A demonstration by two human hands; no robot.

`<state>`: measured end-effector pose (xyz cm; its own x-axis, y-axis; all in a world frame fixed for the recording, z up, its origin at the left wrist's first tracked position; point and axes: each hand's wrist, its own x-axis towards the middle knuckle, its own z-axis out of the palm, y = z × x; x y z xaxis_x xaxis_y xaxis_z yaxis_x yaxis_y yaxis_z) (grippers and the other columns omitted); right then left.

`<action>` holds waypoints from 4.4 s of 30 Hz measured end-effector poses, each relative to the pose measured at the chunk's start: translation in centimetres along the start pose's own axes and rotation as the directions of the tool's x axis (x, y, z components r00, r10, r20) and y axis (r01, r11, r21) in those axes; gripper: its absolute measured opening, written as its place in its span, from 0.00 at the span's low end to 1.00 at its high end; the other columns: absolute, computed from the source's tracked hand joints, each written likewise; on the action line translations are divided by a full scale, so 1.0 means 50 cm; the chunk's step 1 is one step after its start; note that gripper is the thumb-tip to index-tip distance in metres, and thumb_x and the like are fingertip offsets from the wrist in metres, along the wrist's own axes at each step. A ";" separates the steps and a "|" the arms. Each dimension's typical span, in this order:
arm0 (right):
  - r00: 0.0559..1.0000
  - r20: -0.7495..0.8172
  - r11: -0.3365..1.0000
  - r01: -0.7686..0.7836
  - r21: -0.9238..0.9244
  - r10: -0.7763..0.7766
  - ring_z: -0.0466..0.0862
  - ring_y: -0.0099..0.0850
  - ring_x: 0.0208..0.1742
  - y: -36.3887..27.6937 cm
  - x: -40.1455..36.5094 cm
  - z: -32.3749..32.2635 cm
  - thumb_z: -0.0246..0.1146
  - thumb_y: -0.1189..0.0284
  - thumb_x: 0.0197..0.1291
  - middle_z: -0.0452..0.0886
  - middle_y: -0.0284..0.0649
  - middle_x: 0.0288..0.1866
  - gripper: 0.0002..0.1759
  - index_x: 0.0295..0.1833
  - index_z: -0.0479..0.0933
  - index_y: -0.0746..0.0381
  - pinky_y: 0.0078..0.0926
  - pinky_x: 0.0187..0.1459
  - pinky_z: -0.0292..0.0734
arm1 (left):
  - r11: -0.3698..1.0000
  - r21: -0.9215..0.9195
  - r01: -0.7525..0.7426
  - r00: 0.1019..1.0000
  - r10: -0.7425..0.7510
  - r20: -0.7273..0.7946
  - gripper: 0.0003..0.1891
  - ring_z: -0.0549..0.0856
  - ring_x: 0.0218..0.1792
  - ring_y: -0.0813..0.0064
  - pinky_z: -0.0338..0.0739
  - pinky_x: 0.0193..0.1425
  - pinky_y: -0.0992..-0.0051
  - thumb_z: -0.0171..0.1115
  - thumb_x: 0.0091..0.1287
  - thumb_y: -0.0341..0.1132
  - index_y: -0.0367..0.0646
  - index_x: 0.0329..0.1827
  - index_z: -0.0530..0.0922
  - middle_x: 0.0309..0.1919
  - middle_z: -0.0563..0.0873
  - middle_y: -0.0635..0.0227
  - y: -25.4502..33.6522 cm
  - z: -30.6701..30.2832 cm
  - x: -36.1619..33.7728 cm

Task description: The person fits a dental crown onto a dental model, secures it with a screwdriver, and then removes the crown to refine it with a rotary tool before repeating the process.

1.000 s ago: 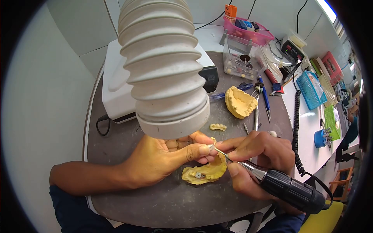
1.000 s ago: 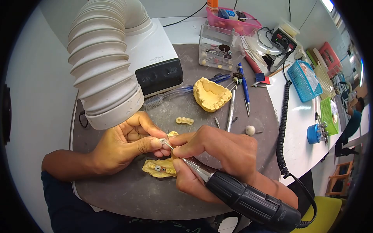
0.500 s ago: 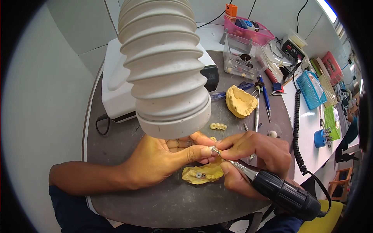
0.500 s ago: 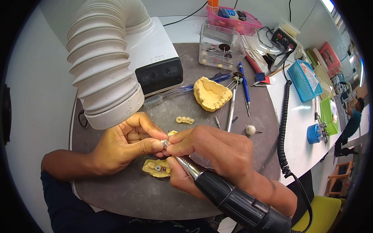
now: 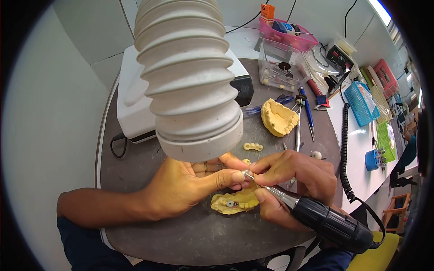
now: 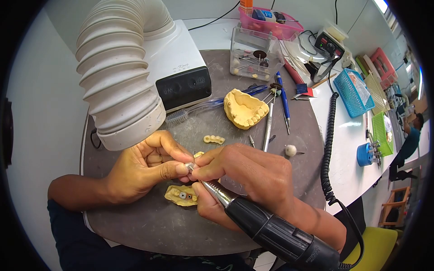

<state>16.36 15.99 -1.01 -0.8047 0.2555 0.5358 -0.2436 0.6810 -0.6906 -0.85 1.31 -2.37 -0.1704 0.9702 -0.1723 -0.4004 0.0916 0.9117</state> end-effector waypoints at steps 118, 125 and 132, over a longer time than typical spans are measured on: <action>0.994 0.047 0.995 -0.102 0.016 0.102 0.94 0.33 0.36 -0.011 -0.003 -0.016 0.76 0.80 0.50 0.90 0.45 0.35 0.11 0.40 0.84 0.68 0.24 0.39 0.88 | 0.992 0.107 -0.069 0.995 0.061 0.083 0.08 0.90 0.49 0.75 0.86 0.57 0.74 0.66 0.76 0.26 0.34 0.53 0.81 0.49 0.89 0.58 -0.004 -0.001 0.006; 0.995 0.060 0.996 -0.087 0.019 0.086 0.94 0.34 0.36 -0.011 -0.004 -0.020 0.75 0.79 0.51 0.90 0.46 0.35 0.11 0.40 0.84 0.69 0.25 0.40 0.89 | 0.989 0.114 -0.095 0.991 0.083 0.107 0.08 0.90 0.50 0.75 0.86 0.58 0.74 0.66 0.77 0.26 0.34 0.54 0.80 0.50 0.89 0.58 -0.008 -0.005 0.008; 0.989 0.058 0.974 -0.144 0.172 0.136 0.95 0.37 0.43 -0.020 -0.004 -0.031 0.73 0.80 0.53 0.91 0.50 0.37 0.09 0.39 0.82 0.71 0.28 0.46 0.90 | 0.996 0.088 -0.019 0.996 0.011 0.086 0.09 0.90 0.52 0.72 0.86 0.59 0.73 0.60 0.80 0.25 0.34 0.58 0.77 0.51 0.89 0.56 -0.001 -0.010 0.007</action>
<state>17.61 16.32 0.36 -0.8606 0.3052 0.4076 -0.2146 0.5085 -0.8339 -1.32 1.55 -2.65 -0.0966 0.9869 -0.1294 -0.3162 0.0928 0.9441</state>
